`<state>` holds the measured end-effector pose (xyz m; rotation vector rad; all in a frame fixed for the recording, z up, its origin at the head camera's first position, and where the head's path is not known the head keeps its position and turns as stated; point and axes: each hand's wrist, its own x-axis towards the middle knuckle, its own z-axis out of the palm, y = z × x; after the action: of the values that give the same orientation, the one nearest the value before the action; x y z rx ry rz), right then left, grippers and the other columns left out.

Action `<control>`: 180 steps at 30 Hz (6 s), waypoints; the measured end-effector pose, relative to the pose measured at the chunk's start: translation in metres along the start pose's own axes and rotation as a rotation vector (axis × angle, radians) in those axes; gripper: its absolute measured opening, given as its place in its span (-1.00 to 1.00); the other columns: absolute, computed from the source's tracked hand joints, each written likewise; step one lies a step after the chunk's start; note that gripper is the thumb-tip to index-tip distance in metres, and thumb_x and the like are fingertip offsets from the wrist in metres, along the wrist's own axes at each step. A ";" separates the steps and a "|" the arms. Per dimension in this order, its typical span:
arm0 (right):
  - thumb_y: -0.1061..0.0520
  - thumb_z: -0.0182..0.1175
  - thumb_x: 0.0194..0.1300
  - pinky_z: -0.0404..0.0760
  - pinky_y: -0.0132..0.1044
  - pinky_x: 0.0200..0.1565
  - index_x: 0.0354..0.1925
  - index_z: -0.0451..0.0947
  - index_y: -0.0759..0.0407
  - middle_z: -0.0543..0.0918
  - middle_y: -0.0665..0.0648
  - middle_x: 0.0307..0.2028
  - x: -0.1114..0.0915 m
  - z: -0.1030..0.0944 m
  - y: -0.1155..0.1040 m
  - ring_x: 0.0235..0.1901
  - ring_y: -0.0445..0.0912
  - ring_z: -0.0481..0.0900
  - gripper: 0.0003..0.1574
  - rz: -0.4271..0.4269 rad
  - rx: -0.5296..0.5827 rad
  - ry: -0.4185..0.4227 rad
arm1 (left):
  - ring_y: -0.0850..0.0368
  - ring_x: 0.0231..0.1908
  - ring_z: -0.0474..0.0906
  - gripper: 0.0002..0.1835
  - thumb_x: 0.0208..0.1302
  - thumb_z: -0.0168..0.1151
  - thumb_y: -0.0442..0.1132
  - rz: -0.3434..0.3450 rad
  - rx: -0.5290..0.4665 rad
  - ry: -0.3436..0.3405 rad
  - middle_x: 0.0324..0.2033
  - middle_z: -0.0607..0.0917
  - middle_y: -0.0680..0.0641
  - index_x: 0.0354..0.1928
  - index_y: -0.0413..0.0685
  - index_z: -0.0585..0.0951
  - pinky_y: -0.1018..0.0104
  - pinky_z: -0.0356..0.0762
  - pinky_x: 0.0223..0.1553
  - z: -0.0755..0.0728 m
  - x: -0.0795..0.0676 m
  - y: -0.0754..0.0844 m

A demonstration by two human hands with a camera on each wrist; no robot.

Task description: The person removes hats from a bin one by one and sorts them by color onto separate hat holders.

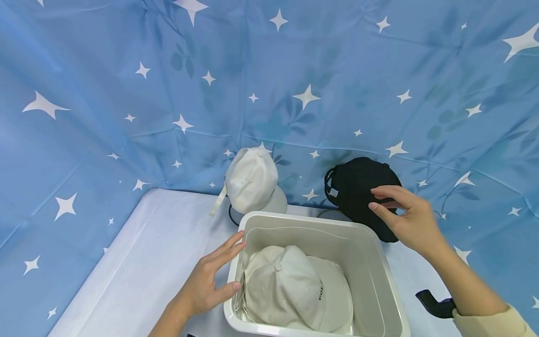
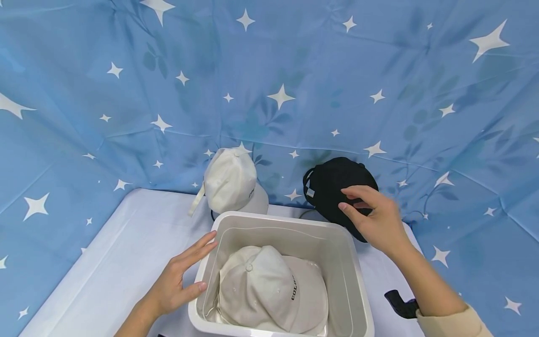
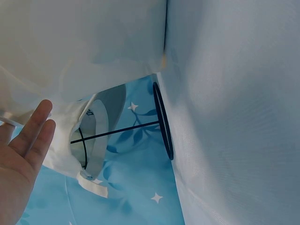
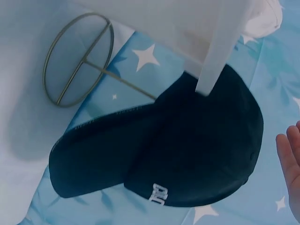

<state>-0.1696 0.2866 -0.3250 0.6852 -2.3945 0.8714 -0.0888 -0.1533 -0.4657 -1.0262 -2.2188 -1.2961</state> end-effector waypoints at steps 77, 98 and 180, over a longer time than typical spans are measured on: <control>-0.28 0.57 0.11 0.61 0.02 0.19 0.29 0.63 -0.04 0.62 -0.07 0.25 -0.055 0.098 -0.045 0.23 -0.07 0.59 -0.16 -0.052 0.073 -0.546 | -0.13 0.45 0.39 -0.19 0.15 0.33 -0.24 -0.004 -0.016 0.000 0.53 0.34 -0.24 0.52 -0.11 0.42 0.29 0.34 0.41 0.000 0.001 0.000; -0.01 0.50 0.29 0.66 -0.13 0.10 0.16 0.72 -0.07 0.68 -0.11 0.08 -0.055 0.106 -0.048 0.03 -0.17 0.63 -0.52 -0.137 0.111 -0.723 | -0.12 0.48 0.35 -0.18 0.14 0.33 -0.27 -0.003 -0.035 0.005 0.53 0.34 -0.26 0.53 -0.12 0.41 0.34 0.27 0.44 -0.001 0.001 0.001; 0.45 0.49 0.12 0.73 -0.37 -0.32 -0.05 0.80 0.06 0.80 -0.06 -0.17 -0.027 0.047 -0.052 -0.30 -0.23 0.72 -0.54 -0.158 0.255 -0.422 | -0.13 0.47 0.36 -0.15 0.12 0.32 -0.28 0.010 -0.048 0.008 0.54 0.33 -0.27 0.54 -0.16 0.38 0.33 0.28 0.44 -0.001 0.002 0.000</control>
<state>-0.1315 0.2269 -0.3499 1.2480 -2.5624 1.0603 -0.0899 -0.1531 -0.4639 -1.0470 -2.1839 -1.3529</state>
